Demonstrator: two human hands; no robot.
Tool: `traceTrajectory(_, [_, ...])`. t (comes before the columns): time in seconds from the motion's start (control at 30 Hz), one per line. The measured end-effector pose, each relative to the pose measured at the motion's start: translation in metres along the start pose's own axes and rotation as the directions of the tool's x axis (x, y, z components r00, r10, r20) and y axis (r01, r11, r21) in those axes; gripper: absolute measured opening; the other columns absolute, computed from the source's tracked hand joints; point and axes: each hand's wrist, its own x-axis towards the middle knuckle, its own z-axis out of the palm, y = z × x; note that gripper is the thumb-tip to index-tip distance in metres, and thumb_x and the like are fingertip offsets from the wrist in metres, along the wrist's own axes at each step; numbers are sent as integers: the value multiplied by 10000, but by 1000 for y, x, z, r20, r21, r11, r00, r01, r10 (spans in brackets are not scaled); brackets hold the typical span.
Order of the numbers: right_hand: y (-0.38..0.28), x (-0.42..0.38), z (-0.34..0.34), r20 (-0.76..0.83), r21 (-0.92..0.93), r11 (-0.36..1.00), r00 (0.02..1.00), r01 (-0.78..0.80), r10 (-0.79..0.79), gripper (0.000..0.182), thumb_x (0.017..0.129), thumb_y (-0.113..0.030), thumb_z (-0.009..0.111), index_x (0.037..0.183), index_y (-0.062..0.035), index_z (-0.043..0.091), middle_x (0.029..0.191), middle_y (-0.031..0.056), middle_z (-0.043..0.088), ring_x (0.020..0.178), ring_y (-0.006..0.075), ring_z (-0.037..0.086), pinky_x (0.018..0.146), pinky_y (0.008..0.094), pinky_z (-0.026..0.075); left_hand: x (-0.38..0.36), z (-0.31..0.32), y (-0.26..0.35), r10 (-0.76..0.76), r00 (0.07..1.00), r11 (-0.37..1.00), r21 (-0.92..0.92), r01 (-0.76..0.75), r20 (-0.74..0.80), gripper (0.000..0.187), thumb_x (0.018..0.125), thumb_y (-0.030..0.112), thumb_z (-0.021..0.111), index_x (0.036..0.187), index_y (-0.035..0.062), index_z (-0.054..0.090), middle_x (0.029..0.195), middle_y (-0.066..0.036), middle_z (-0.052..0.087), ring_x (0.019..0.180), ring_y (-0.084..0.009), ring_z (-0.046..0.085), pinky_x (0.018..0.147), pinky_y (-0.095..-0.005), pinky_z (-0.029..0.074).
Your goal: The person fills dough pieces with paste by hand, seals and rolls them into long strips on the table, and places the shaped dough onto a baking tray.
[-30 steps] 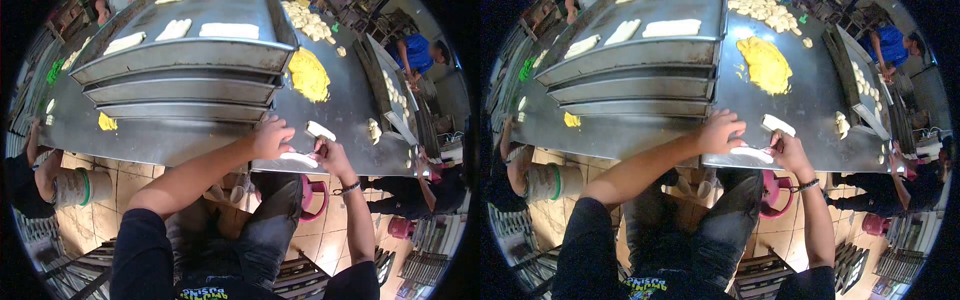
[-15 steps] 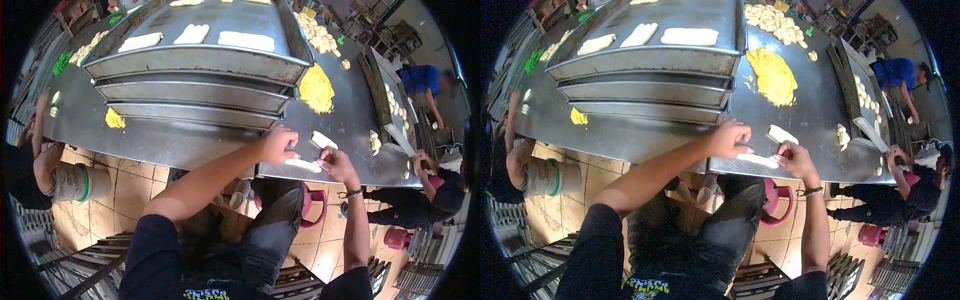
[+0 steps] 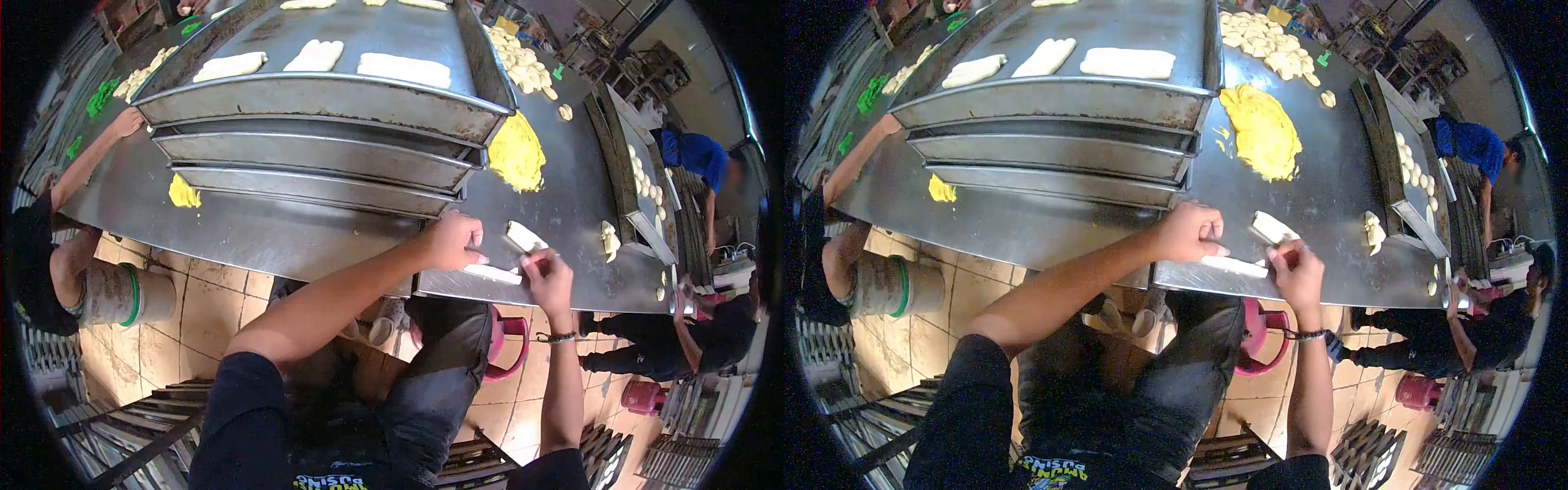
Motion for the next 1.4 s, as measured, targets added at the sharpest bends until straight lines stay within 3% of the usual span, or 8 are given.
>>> traceTrajectory(0.2, [36, 17, -6, -258, -60, 941, 916, -334, 309, 307, 779, -270, 710, 867, -5, 583, 642, 79, 547, 599, 133, 523, 557, 277, 446, -7, 7, 2, 85, 992, 985, 156, -69, -96, 264, 658, 162, 740, 728, 64, 505, 649, -87, 507, 672, -287, 507, 634, -390, 382])
traceTrajectory(0.37, [23, 30, -5, 89, 208, 828, 853, -521, 514, 193, 831, -152, 651, 862, 7, 547, 754, 28, 571, 701, 91, 543, 624, 215, 452, -13, 5, 10, 152, 983, 963, 239, -124, -103, 193, 731, 132, 674, 756, 52, 500, 740, -115, 523, 770, -318, 503, 677, -411, 378])
traceTrajectory(0.7, [-28, 40, -52, 53, 667, 700, 954, -255, 297, 146, 779, -20, 665, 823, -33, 526, 752, -1, 553, 667, 68, 522, 614, 196, 436, -3, -1, 24, -2, 999, 965, 263, 15, -50, 177, 882, 146, 534, 995, 20, 586, 879, -140, 599, 802, -304, 564, 733, -388, 438])
traceTrajectory(0.83, [-58, 36, -61, 139, 667, 696, 963, -265, 233, 144, 784, -29, 665, 835, -25, 530, 764, -3, 559, 676, 61, 531, 622, 194, 441, 6, 8, 31, -320, 940, 895, -361, 262, -113, 359, 939, 243, 501, 1216, 14, 509, 1000, -61, 588, 909, -124, 553, 817, -263, 450])
traceTrajectory(0.9, [-61, 30, -56, 212, 798, 529, 955, -291, 205, 131, 792, -37, 660, 824, -23, 534, 763, -7, 564, 688, 57, 541, 633, 199, 445, 11, -1, 63, -638, 747, 322, -815, 481, 189, 363, 944, 216, 492, 1245, 15, 481, 1108, -71, 563, 972, -126, 542, 864, -250, 437])
traceTrajectory(1.03, [-46, 14, -34, 288, 789, 493, 929, -367, 231, 137, 815, -55, 641, 932, -3, 591, 784, 3, 597, 718, 57, 559, 653, 202, 450, 15, -6, 73, -555, 777, 352, -763, 542, 296, 355, 938, 171, 501, 1251, 6, 471, 1138, -111, 563, 975, -122, 554, 884, -256, 433])
traceTrajectory(1.1, [-29, 7, -21, 294, 758, 538, 930, -368, 222, 148, 821, -62, 638, 956, -5, 614, 778, -3, 604, 718, 54, 558, 653, 203, 448, 16, -6, 70, -520, 836, 769, -331, 547, 174, 309, 906, 154, 556, 1170, -7, 551, 1036, -85, 608, 901, -109, 576, 806, -243, 463])
traceTrajectory(1.4, [-11, -4, -5, 289, 606, 677, 909, -418, 302, 115, 811, -67, 640, 907, -5, 630, 756, 7, 613, 688, 54, 554, 631, 220, 457, 10, -1, 44, -446, 895, 888, 127, 442, 0, 288, 776, 170, 678, 1015, 11, 661, 879, -131, 642, 754, -162, 621, 694, -265, 487])
